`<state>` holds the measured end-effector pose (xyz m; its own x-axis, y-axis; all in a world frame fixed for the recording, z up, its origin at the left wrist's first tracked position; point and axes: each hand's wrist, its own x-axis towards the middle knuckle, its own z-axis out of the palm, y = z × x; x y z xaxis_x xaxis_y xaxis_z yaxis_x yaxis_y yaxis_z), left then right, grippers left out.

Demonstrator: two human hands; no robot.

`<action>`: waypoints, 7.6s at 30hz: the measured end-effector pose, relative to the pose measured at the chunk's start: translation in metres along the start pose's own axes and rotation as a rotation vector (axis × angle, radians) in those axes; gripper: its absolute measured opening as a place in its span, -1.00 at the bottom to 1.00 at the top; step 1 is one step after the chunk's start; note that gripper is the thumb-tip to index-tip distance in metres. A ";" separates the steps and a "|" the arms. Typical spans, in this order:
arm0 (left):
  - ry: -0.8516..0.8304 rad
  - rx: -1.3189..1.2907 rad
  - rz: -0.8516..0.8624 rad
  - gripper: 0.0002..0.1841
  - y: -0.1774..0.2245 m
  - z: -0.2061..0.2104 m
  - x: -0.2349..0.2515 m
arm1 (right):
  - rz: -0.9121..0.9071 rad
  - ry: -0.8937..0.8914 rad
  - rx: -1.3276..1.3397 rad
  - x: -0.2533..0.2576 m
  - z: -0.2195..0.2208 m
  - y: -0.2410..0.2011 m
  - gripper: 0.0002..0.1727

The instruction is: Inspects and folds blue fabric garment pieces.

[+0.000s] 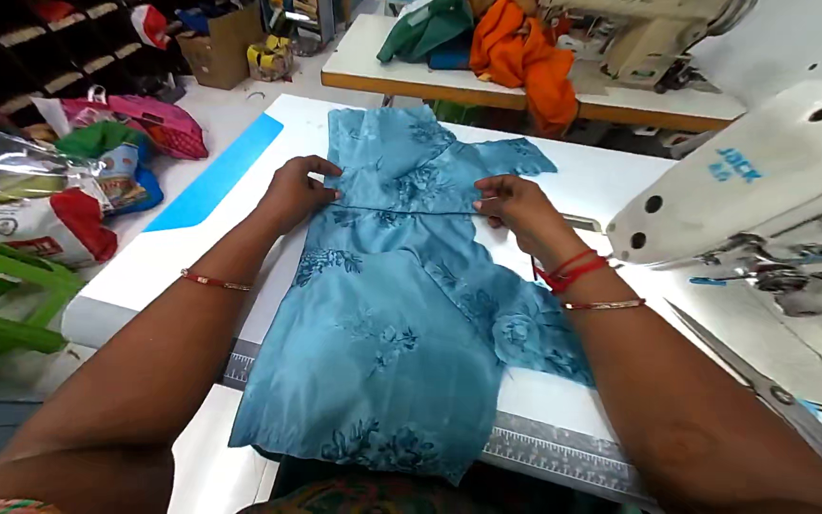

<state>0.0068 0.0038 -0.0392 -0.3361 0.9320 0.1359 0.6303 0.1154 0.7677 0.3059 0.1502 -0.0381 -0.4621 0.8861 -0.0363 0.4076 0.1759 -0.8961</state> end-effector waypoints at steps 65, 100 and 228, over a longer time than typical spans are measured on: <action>-0.074 -0.148 -0.138 -0.67 0.000 -0.021 -0.006 | -0.048 -0.056 -0.168 0.001 -0.005 0.005 -0.61; -0.274 0.585 0.684 -0.48 -0.004 0.008 -0.007 | -0.705 -0.127 -0.478 0.011 0.001 0.022 -0.73; 0.002 0.306 -0.305 -0.57 -0.008 -0.013 -0.005 | -0.606 -0.118 -0.813 -0.001 -0.022 0.002 -0.51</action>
<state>-0.0058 -0.0060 -0.0376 -0.5404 0.8387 -0.0672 0.6804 0.4826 0.5516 0.3242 0.1592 -0.0305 -0.8250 0.5111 0.2411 0.4704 0.8576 -0.2081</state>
